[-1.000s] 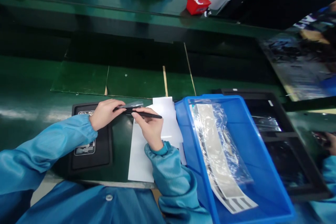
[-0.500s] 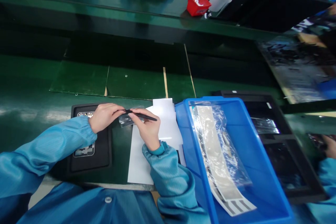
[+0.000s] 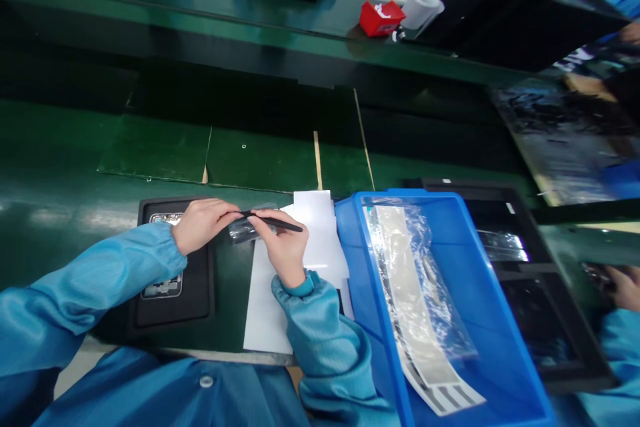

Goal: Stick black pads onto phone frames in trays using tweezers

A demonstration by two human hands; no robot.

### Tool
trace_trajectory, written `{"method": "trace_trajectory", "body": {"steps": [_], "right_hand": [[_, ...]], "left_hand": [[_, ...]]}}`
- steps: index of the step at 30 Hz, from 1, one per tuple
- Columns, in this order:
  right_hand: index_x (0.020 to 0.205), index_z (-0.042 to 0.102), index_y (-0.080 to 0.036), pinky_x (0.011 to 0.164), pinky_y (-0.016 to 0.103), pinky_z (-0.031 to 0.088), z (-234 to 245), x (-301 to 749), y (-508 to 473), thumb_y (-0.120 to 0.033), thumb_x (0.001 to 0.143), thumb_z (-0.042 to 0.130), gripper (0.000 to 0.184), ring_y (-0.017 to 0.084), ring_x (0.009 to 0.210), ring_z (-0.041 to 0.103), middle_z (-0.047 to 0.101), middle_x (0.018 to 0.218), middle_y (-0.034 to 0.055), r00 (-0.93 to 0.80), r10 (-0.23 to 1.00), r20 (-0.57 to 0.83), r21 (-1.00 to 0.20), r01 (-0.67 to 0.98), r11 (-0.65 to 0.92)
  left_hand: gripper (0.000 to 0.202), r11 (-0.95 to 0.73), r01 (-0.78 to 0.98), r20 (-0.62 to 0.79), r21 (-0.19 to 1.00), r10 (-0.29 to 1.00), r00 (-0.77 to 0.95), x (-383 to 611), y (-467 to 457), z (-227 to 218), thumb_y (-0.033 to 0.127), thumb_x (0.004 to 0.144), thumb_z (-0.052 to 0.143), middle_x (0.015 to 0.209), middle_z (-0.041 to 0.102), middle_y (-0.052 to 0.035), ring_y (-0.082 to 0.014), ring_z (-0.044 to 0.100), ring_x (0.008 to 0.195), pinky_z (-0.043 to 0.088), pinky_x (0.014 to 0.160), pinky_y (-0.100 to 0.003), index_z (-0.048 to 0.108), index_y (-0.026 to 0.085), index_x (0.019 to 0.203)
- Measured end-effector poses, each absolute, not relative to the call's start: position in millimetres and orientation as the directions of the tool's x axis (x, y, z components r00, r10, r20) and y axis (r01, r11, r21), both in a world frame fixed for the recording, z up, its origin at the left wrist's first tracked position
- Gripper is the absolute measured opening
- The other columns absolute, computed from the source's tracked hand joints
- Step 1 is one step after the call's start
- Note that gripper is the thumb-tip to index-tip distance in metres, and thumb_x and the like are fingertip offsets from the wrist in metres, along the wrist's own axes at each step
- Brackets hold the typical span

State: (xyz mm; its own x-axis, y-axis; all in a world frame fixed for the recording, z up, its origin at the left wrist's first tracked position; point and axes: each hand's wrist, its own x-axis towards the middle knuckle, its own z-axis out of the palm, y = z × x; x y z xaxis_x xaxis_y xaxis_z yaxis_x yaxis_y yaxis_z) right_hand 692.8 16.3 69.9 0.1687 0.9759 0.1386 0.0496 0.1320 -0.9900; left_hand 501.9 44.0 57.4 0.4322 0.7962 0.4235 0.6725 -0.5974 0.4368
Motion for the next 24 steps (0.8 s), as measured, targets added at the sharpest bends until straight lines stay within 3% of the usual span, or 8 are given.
{"method": "trace_trajectory", "body": {"steps": [5, 10, 15, 20, 24], "right_hand": [[0.082, 0.077, -0.022, 0.071, 0.036, 0.064, 73.1, 691.0, 19.0, -0.031, 0.073, 0.088, 0.017, 0.024, 0.078, 0.075, 0.077, 0.084, 0.0051, 0.233, 0.965, 0.116, -0.993, 0.038, 0.11], [0.084, 0.075, -0.021, 0.061, 0.032, 0.061, 74.2, 693.1, 15.9, -0.034, 0.071, 0.089, 0.022, 0.019, 0.063, 0.071, 0.076, 0.078, 0.0033, 0.229, 0.973, 0.029, -1.0, 0.004, 0.028], [0.083, 0.075, -0.022, 0.054, 0.03, 0.057, 73.4, 668.0, 1.7, -0.036, 0.071, 0.089, 0.023, 0.017, 0.056, 0.068, 0.072, 0.069, 0.0013, 0.106, 0.988, -0.114, -0.991, -0.078, -0.106], [0.08, 0.076, -0.018, 0.054, 0.028, 0.057, 69.6, 614.0, -3.2, -0.039, 0.074, 0.087, 0.024, 0.018, 0.054, 0.067, 0.07, 0.062, 0.002, -0.099, 0.958, -0.27, -0.963, 0.024, -0.269], [0.081, 0.076, -0.017, 0.054, 0.027, 0.055, 62.2, 582.8, 3.3, -0.041, 0.074, 0.085, 0.027, 0.017, 0.054, 0.066, 0.07, 0.06, 0.0017, -0.112, 0.948, -0.297, -0.955, 0.058, -0.292]], "left_hand": [[0.022, -0.546, 0.728, 0.35, 0.414, 0.834, 0.427, 507.1, 44.8, 55.8, 0.038, 0.097, 0.058, 0.09, 0.077, -0.0006, -0.0162, 0.071, 0.079, 0.054, 0.075, -0.028, 0.071, 0.02, 0.095], [0.05, -0.43, 0.839, 0.307, 0.333, 0.891, 0.335, 463.9, 36.7, 75.7, 0.045, 0.091, 0.065, 0.12, 0.069, -0.0146, -0.0283, 0.065, 0.107, 0.052, 0.093, -0.04, 0.06, 0.011, 0.128], [0.024, -0.239, 0.907, 0.246, 0.347, 0.956, 0.158, 375.4, 17.5, 73.2, 0.03, 0.096, 0.054, 0.105, 0.07, -0.0092, -0.0256, 0.062, 0.098, 0.05, 0.089, -0.042, 0.068, 0.016, 0.11], [0.022, -0.325, 0.847, 0.235, 0.421, 0.941, 0.244, 347.5, -3.5, 54.0, 0.026, 0.094, 0.055, 0.115, 0.066, -0.009, -0.0243, 0.056, 0.109, 0.048, 0.096, -0.042, 0.069, 0.018, 0.11], [0.026, -0.342, 0.847, 0.209, 0.407, 0.938, 0.278, 350.0, -9.0, 50.2, 0.027, 0.094, 0.055, 0.12, 0.06, -0.012, -0.0271, 0.051, 0.115, 0.047, 0.099, -0.046, 0.067, 0.017, 0.114]]}}
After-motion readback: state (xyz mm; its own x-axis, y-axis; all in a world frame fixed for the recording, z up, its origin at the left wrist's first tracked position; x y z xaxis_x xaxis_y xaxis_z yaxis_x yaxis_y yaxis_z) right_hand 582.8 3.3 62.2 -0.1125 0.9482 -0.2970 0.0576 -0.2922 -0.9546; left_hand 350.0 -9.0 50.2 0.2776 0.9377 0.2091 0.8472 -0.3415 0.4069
